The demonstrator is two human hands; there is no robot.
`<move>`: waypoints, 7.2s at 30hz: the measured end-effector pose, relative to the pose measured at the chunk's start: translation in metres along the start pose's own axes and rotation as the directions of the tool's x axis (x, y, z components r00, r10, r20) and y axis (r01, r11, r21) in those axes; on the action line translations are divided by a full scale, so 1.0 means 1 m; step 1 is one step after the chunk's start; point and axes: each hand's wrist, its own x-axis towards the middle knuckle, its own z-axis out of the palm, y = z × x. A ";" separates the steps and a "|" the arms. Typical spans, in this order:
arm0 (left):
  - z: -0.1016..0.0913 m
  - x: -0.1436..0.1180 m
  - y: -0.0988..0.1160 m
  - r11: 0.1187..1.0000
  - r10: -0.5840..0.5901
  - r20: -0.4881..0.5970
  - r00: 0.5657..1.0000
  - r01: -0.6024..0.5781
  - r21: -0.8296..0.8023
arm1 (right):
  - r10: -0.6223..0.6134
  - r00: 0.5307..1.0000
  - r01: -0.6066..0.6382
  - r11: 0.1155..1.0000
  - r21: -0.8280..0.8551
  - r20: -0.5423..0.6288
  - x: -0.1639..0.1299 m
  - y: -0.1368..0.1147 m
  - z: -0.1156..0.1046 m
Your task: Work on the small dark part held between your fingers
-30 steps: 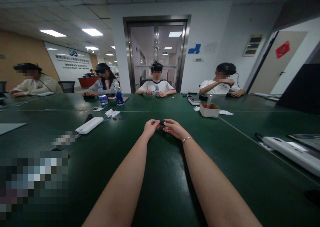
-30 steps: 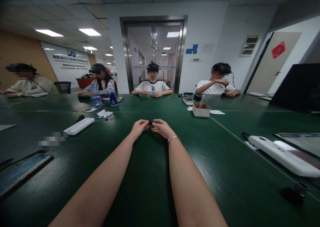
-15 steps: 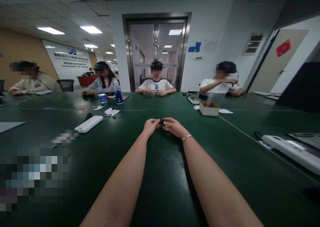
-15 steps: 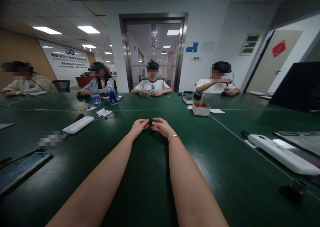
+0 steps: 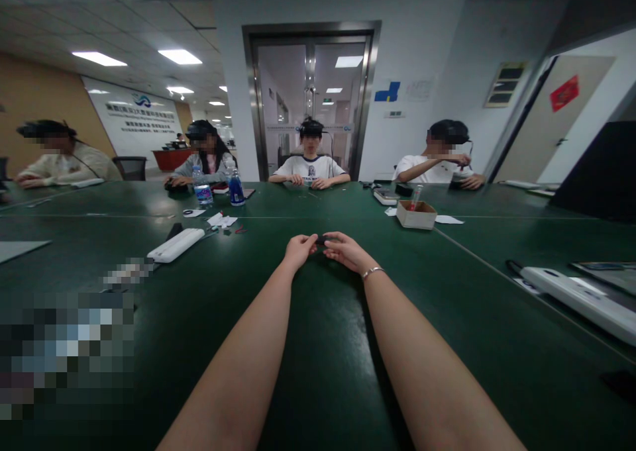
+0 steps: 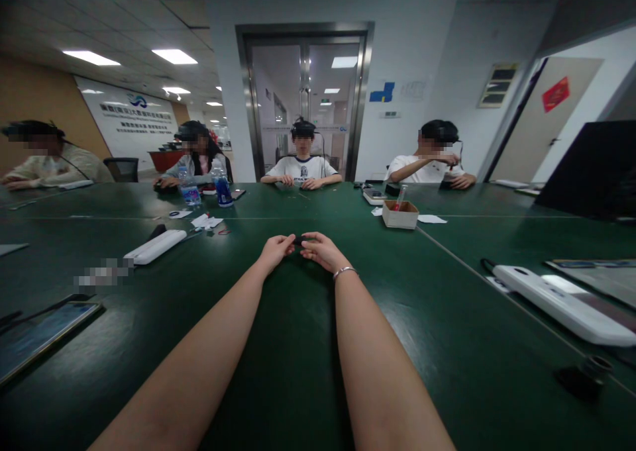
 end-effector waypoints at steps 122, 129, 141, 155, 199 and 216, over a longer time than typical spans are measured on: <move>0.003 -0.003 0.002 0.997 0.037 0.060 0.997 -0.041 0.066 | 0.027 0.998 -0.027 1.000 -0.004 -0.065 0.002 -0.002 0.007; 0.003 -0.003 0.003 0.999 0.027 0.046 0.999 -0.030 0.046 | 0.033 0.997 -0.033 0.999 -0.005 -0.073 0.002 -0.002 0.007; 0.004 -0.001 -0.003 0.993 0.085 0.070 0.994 -0.090 0.079 | 0.032 0.997 -0.033 0.999 -0.009 -0.065 0.001 -0.002 0.007; 0.004 -0.003 -0.001 0.998 0.040 0.078 0.996 -0.043 0.036 | 0.023 0.998 -0.022 1.000 0.002 -0.058 0.002 0.000 0.005; 0.002 0.000 -0.005 0.980 0.197 0.015 0.980 -0.197 0.009 | 0.027 0.994 -0.059 0.943 -0.326 -0.103 0.006 -0.002 0.017; 0.001 0.003 -0.007 0.984 0.179 -0.016 0.984 -0.179 -0.024 | -0.025 1.000 0.021 0.980 -0.198 -0.015 -0.001 -0.006 0.016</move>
